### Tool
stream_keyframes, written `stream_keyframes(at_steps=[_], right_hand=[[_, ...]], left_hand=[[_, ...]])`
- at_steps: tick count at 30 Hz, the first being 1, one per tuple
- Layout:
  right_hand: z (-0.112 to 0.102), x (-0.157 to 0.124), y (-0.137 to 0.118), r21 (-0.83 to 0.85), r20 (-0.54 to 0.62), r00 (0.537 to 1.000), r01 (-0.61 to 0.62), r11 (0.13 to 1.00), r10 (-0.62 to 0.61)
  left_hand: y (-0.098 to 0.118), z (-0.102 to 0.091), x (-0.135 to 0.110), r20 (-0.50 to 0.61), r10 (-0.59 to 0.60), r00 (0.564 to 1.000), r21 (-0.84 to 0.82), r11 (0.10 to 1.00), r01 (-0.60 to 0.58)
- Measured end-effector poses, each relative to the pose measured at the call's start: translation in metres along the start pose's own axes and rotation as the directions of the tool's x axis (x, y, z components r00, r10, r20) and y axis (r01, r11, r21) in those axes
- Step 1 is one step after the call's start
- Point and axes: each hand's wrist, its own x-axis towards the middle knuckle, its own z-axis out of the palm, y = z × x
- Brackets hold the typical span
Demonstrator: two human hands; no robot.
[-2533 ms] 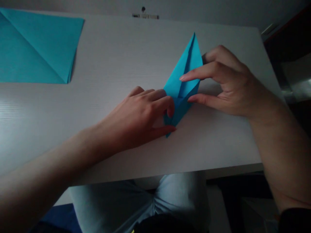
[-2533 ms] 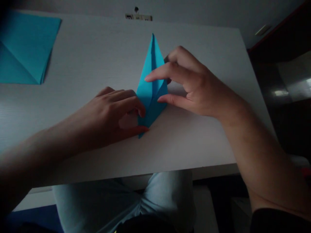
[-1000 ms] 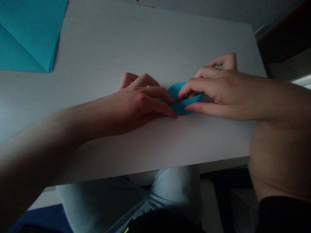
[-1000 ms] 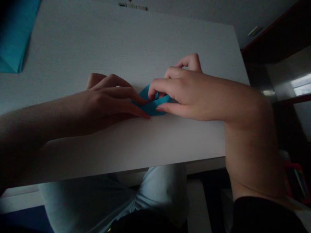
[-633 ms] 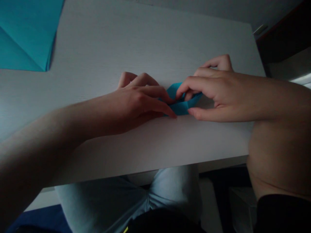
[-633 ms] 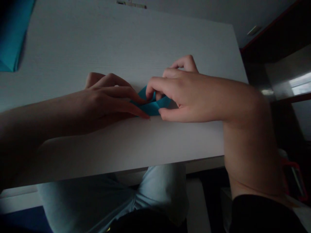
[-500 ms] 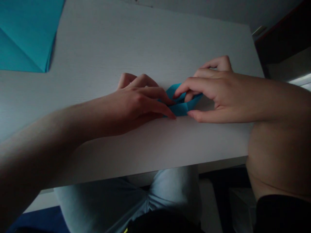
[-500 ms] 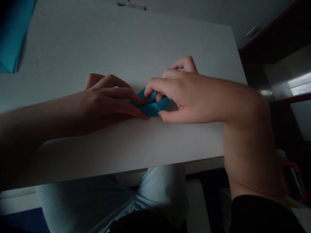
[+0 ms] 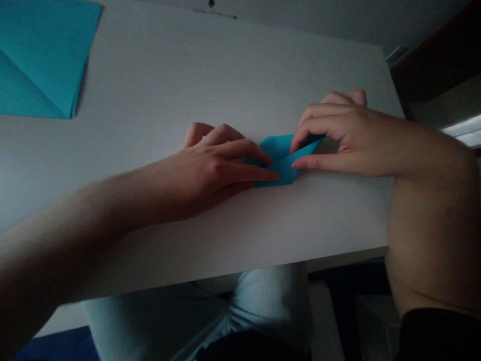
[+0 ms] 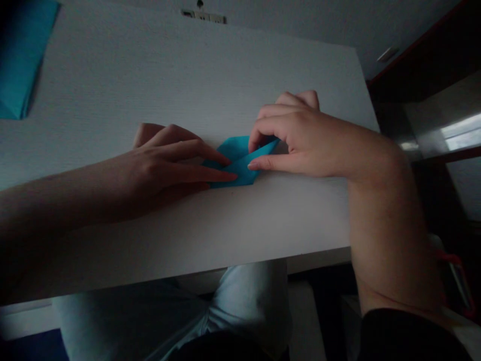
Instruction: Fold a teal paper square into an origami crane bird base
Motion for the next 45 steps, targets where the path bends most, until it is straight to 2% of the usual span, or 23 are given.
stream_keyframes(at_steps=[9, 17, 21, 28, 33, 37, 41, 45], right_hand=[[0.008, -0.002, 0.016, -0.014, -0.025, 0.997, 0.067, 0.998, -0.068], [0.011, 0.003, 0.012, 0.028, -0.046, 0.996, 0.08, 0.996, -0.079], [0.013, 0.003, 0.014, 0.047, -0.045, 0.995, 0.088, 0.995, -0.086], [0.014, 0.002, 0.018, 0.017, 0.007, 0.995, 0.097, 0.995, -0.097], [0.011, 0.006, 0.006, 0.032, 0.053, 0.999, 0.01, 0.999, -0.012], [0.008, 0.006, 0.003, 0.028, 0.075, 0.997, -0.019, 0.999, 0.017], [0.005, 0.002, 0.017, 0.047, 0.035, 0.999, -0.014, 0.999, 0.013], [0.004, -0.004, 0.036, 0.184, 0.031, 0.999, 0.037, 0.982, -0.044]], left_hand=[[-0.007, 0.0, -0.003, -0.027, 0.068, 0.997, -0.054, 0.996, -0.069], [-0.005, -0.003, 0.001, -0.048, 0.016, 0.999, -0.064, 0.998, -0.019], [-0.004, -0.004, 0.0, -0.029, 0.035, 0.999, -0.033, 0.999, -0.036], [-0.009, -0.006, -0.003, -0.118, 0.08, 0.99, -0.039, 0.996, -0.085], [-0.021, 0.003, -0.003, -0.165, 0.193, 0.967, 0.119, 0.977, -0.175], [-0.022, 0.007, -0.004, -0.165, 0.213, 0.963, 0.181, 0.966, -0.183], [-0.021, 0.007, -0.005, -0.156, 0.225, 0.962, 0.209, 0.959, -0.19], [-0.026, 0.004, -0.007, -0.143, 0.24, 0.96, 0.248, 0.948, -0.2]])
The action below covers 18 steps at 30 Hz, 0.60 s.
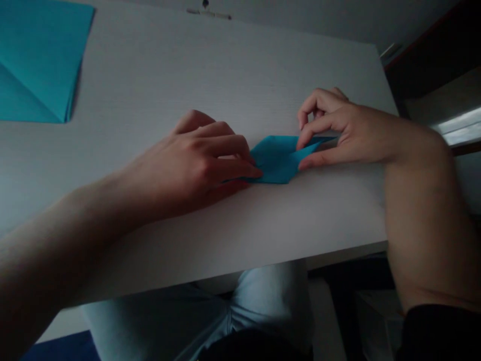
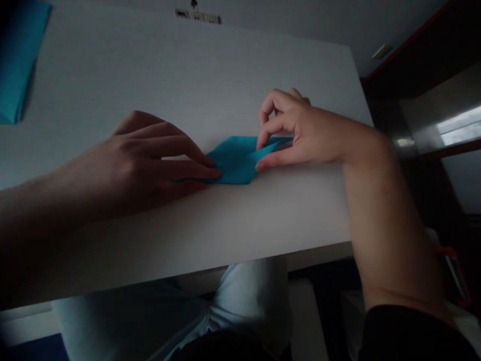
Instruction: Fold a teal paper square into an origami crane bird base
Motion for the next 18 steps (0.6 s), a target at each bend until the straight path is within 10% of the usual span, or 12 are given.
stream_keyframes(at_steps=[18], right_hand=[[-0.011, 0.002, 0.007, 0.187, 0.169, 0.986, -0.023, 0.982, -0.009]], left_hand=[[0.006, 0.007, -0.003, -0.06, -0.031, 0.998, 0.125, 0.991, 0.038]])
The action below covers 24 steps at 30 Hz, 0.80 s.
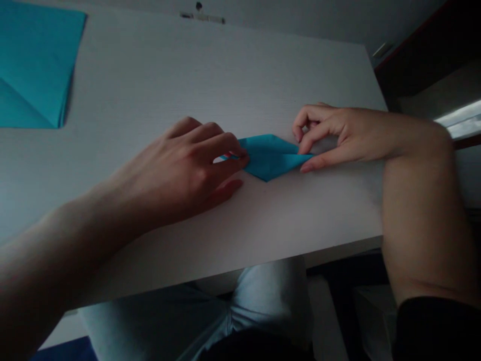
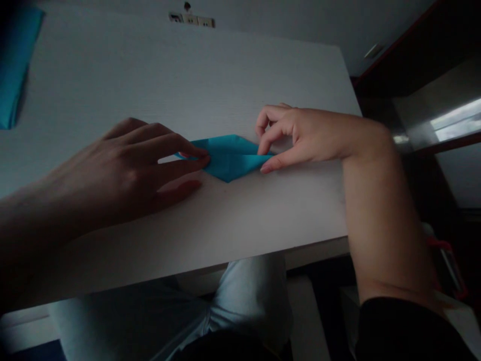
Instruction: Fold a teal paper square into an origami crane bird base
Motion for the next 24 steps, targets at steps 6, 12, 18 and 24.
stream_keyframes(at_steps=[6, 12, 18, 24], right_hand=[[-0.011, -0.013, 0.007, 0.041, 0.01, 0.999, -0.046, 0.998, 0.046], [-0.016, -0.021, 0.003, -0.029, -0.007, 1.0, -0.025, 0.999, 0.025], [-0.016, -0.019, -0.009, -0.061, 0.028, 0.999, -0.027, 0.998, 0.029], [-0.018, -0.021, -0.009, -0.062, 0.064, 0.997, -0.03, 0.998, 0.034]], left_hand=[[-0.001, -0.001, 0.0, -0.003, 0.019, 1.0, 0.038, 0.999, -0.019], [0.0, -0.003, -0.001, 0.006, 0.021, 1.0, 0.052, 0.998, -0.021], [0.001, -0.003, -0.001, -0.031, 0.005, 0.999, 0.022, 1.0, -0.004], [0.0, -0.003, -0.003, -0.005, -0.015, 1.0, -0.004, 1.0, 0.015]])
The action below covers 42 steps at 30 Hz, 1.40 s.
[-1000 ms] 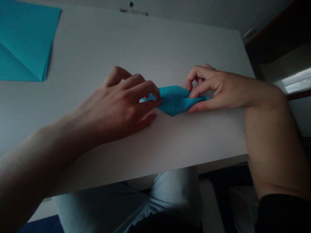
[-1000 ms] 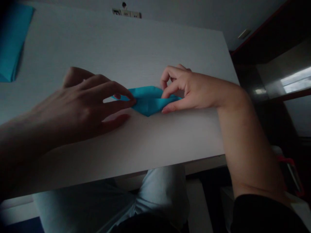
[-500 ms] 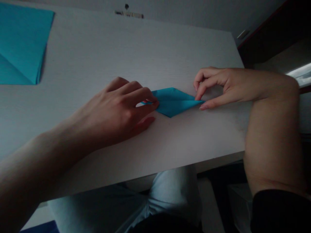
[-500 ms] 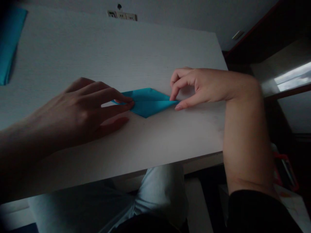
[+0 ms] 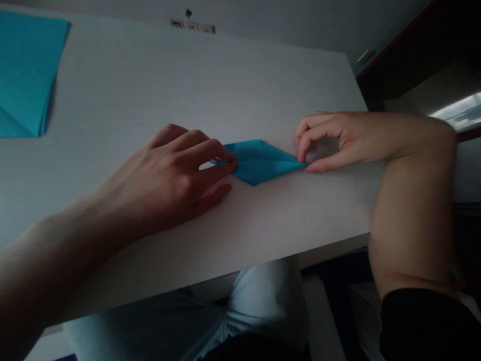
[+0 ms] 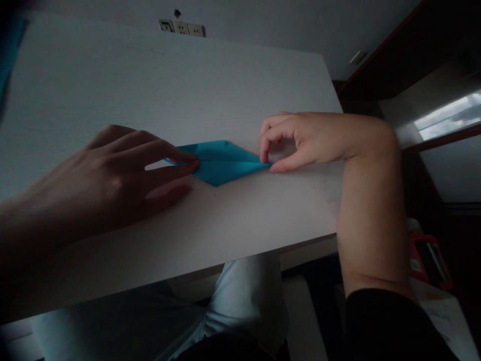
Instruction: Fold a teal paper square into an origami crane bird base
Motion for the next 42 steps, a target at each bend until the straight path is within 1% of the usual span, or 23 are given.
stream_keyframes(at_steps=[4, 10, 16, 21, 22, 23, 24, 25, 26, 28, 29, 30, 32, 33, 36, 39, 42], right_hand=[[-0.001, -0.002, 0.0, 0.006, 0.007, 1.0, -0.02, 1.0, 0.02], [-0.003, -0.007, -0.001, -0.047, -0.038, 0.999, -0.035, 0.998, 0.034], [-0.002, -0.007, -0.002, -0.032, 0.001, 1.0, -0.027, 0.999, 0.027], [-0.008, -0.014, -0.001, -0.007, 0.025, 0.997, -0.068, 0.998, 0.068], [-0.009, -0.015, -0.001, -0.009, 0.015, 0.996, -0.083, 0.997, 0.083], [-0.008, -0.015, -0.002, -0.016, -0.014, 0.996, -0.093, 0.996, 0.093], [-0.007, -0.014, -0.003, -0.019, -0.071, 0.993, -0.099, 0.995, 0.098], [-0.004, -0.011, -0.004, -0.016, -0.158, 0.983, -0.101, 0.995, 0.097], [0.0, -0.007, -0.006, -0.008, -0.257, 0.963, -0.085, 0.996, 0.08], [0.011, 0.003, -0.009, 0.039, -0.459, 0.888, -0.025, 0.999, 0.04], [0.018, 0.009, -0.01, 0.06, -0.486, 0.874, 0.018, 0.998, 0.013], [0.024, 0.015, -0.01, 0.088, -0.445, 0.895, 0.027, 0.996, 0.015], [0.036, 0.023, -0.008, 0.137, -0.319, 0.948, 0.028, 0.99, 0.017], [0.04, 0.025, -0.007, 0.154, -0.269, 0.963, 0.021, 0.988, 0.021], [0.048, 0.027, -0.01, 0.183, -0.206, 0.978, 0.019, 0.983, 0.02], [0.052, 0.027, -0.02, 0.225, -0.141, 0.99, 0.032, 0.974, 0.0], [0.057, 0.029, -0.031, 0.227, -0.118, 0.993, 0.027, 0.973, 0.0]], left_hand=[[-0.001, -0.002, -0.001, 0.008, 0.004, 1.0, 0.0, 1.0, -0.004], [-0.002, -0.002, 0.001, -0.007, 0.038, 0.999, 0.027, 0.999, -0.038], [0.0, -0.003, 0.002, 0.004, 0.026, 1.0, 0.047, 0.999, -0.026], [-0.002, -0.003, 0.0, 0.011, 0.035, 0.999, 0.037, 0.999, -0.036], [-0.002, -0.002, -0.001, 0.011, 0.031, 0.999, 0.033, 0.999, -0.031], [-0.002, -0.002, -0.001, 0.005, 0.023, 1.0, 0.029, 0.999, -0.023], [-0.002, -0.001, -0.002, -0.011, 0.017, 1.0, 0.025, 1.0, -0.017], [-0.002, -0.001, -0.002, -0.028, 0.012, 1.0, 0.02, 1.0, -0.011], [-0.003, -0.001, -0.002, -0.047, 0.008, 0.999, 0.014, 1.0, -0.007], [-0.003, -0.001, -0.002, -0.06, 0.004, 0.998, 0.01, 1.0, -0.004], [-0.003, -0.001, -0.001, -0.059, 0.01, 0.998, 0.012, 1.0, -0.009], [-0.004, -0.001, -0.001, -0.056, 0.014, 0.998, 0.018, 1.0, -0.013], [-0.005, -0.002, 0.0, -0.056, 0.014, 0.998, 0.03, 0.999, -0.013], [-0.006, -0.002, 0.001, -0.061, 0.01, 0.998, 0.031, 0.999, -0.008], [-0.009, -0.003, 0.002, -0.062, -0.005, 0.998, 0.032, 0.999, 0.007], [-0.011, -0.005, 0.003, -0.041, -0.012, 0.999, 0.063, 0.998, 0.014], [-0.009, -0.007, 0.003, -0.017, -0.05, 0.999, 0.08, 0.996, 0.051]])
